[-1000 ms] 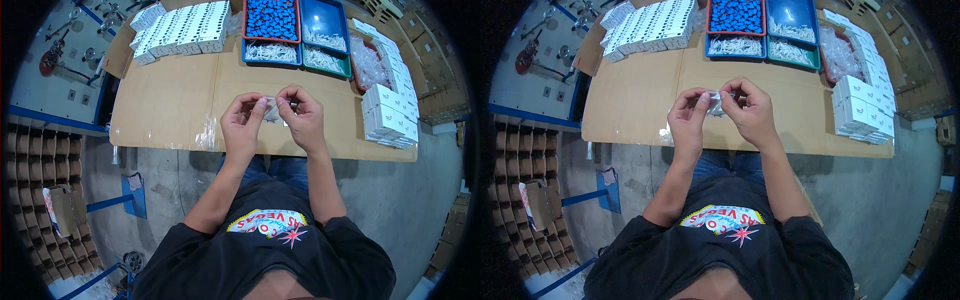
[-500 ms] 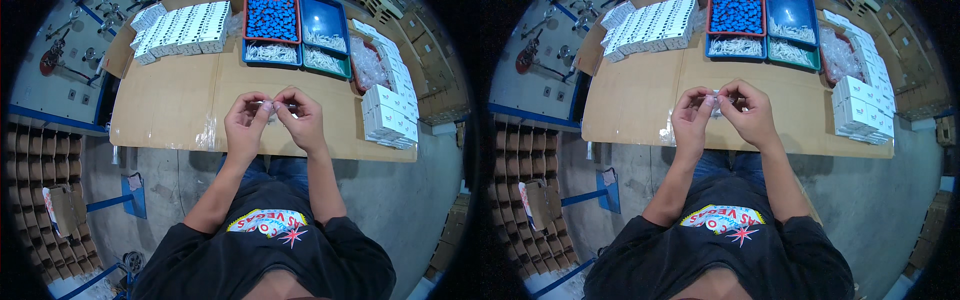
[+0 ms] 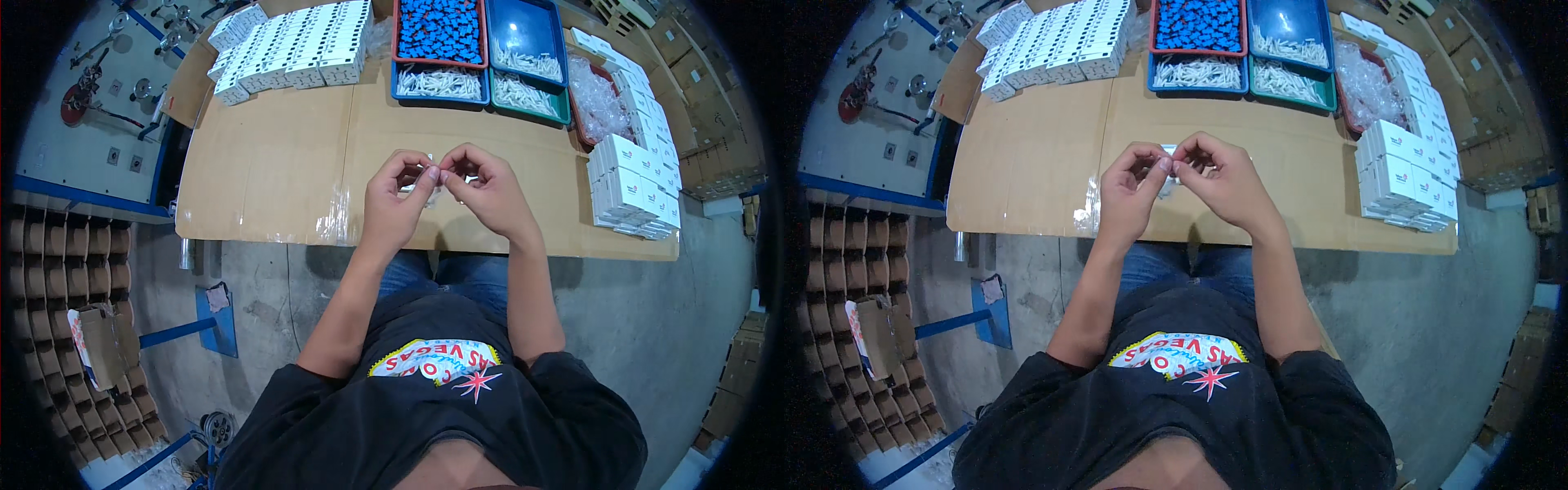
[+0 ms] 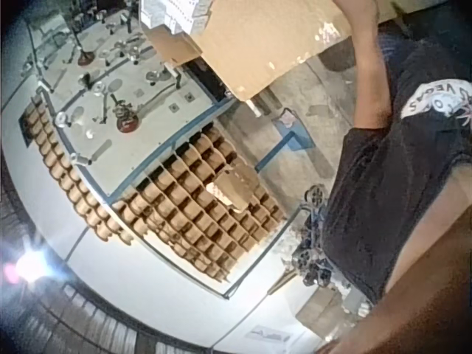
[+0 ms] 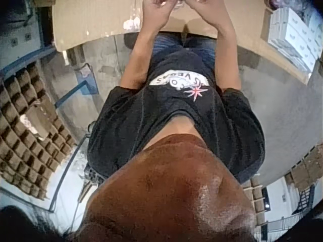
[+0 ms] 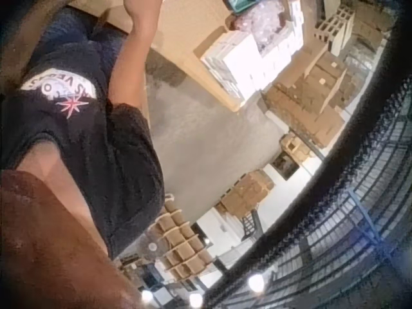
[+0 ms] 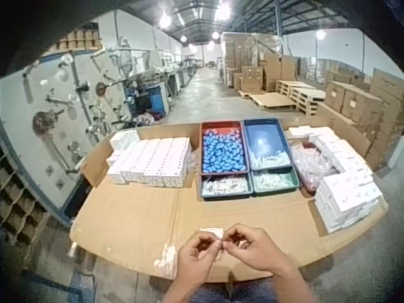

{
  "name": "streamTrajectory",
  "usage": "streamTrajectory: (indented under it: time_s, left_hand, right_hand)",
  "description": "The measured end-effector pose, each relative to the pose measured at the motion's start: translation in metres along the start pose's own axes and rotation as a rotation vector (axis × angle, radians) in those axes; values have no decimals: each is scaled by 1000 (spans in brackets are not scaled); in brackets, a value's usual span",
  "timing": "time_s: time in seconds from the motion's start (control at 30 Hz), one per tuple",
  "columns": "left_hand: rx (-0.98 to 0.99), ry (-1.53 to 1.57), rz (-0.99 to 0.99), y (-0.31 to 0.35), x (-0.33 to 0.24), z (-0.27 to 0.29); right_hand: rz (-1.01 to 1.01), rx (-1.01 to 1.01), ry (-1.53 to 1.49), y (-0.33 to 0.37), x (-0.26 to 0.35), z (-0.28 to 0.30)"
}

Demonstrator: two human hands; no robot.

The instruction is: The person assembles small white cardboard boxes at a workbench. They place small plastic bags containing white and blue components into the boxes, fold the flaps to close them, and stack the finished units. The process is repeated for multiple boxes using components from trays on the table.

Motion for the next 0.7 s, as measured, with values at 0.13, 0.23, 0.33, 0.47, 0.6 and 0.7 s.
streamTrajectory:
  time_s: [0.13,0.23,0.33,0.47,0.6,0.7]
  left_hand:
    - [-97,-76,64,-4,35,25]
    - [-255,-111,127,0,49,59]
    - [-367,-125,196,6,56,78]
    - [-266,-117,270,7,70,68]
    - [-36,-47,417,12,96,57]
    - [14,-180,469,14,97,45]
  right_hand:
    - [-5,-28,26,-2,-24,15]
    - [-128,83,52,-3,-54,24]
    - [-316,272,-192,4,-84,11]
    - [-403,250,-167,-6,-150,-2]
    - [-355,203,-204,-16,-136,-21]
    - [-286,136,-364,-23,-148,-29]
Point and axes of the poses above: each hand's wrist, its own y-axis away from the middle knuckle, its own z-axis out of the back of the hand, x = y × z, the point moved 6 cm from there along -y, towards the middle knuckle, and after that the axes turned 14 degrees about x, right-handed, at the moved point
